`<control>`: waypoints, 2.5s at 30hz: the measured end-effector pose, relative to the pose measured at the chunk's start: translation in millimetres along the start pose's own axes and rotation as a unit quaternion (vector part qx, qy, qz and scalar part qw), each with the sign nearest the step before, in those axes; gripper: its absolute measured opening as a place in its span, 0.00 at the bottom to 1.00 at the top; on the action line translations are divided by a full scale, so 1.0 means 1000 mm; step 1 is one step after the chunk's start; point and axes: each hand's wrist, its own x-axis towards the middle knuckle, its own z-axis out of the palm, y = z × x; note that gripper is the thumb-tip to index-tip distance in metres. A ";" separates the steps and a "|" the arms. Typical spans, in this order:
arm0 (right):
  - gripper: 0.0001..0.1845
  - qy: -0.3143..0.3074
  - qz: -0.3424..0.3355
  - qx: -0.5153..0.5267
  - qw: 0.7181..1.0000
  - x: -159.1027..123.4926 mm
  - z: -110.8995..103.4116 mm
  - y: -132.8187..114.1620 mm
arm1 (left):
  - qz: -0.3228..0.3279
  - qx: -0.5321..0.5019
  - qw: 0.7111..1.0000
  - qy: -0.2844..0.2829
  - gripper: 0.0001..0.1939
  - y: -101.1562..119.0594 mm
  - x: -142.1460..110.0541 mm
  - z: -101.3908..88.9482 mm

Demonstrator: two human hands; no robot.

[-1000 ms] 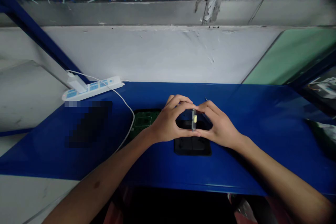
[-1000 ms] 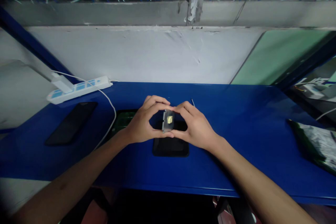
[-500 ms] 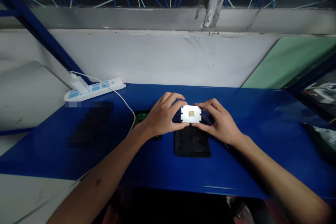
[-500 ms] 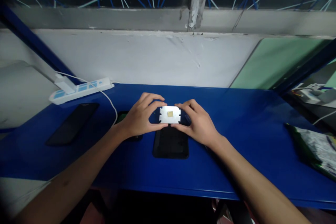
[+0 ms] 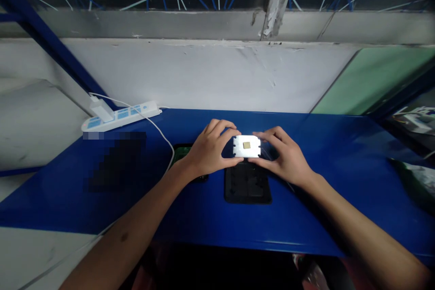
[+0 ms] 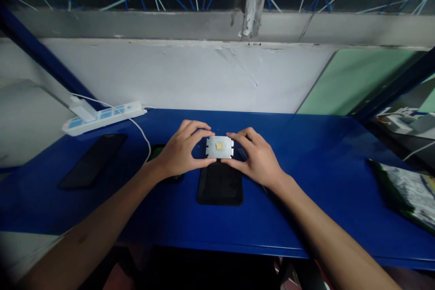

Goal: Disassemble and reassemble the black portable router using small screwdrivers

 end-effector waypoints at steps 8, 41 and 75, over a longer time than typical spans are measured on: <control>0.29 -0.019 -0.004 0.025 1.000 0.000 0.001 -0.002 | -0.005 -0.011 0.999 -0.032 0.25 0.006 -0.001 0.000; 0.16 -0.163 0.089 -0.202 0.962 -0.002 0.002 0.015 | -0.042 -0.115 0.963 -0.239 0.23 0.025 -0.007 0.006; 0.17 -0.001 0.113 -0.038 0.993 0.003 -0.001 0.008 | -0.073 -0.059 0.992 -0.079 0.08 -0.002 0.001 -0.006</control>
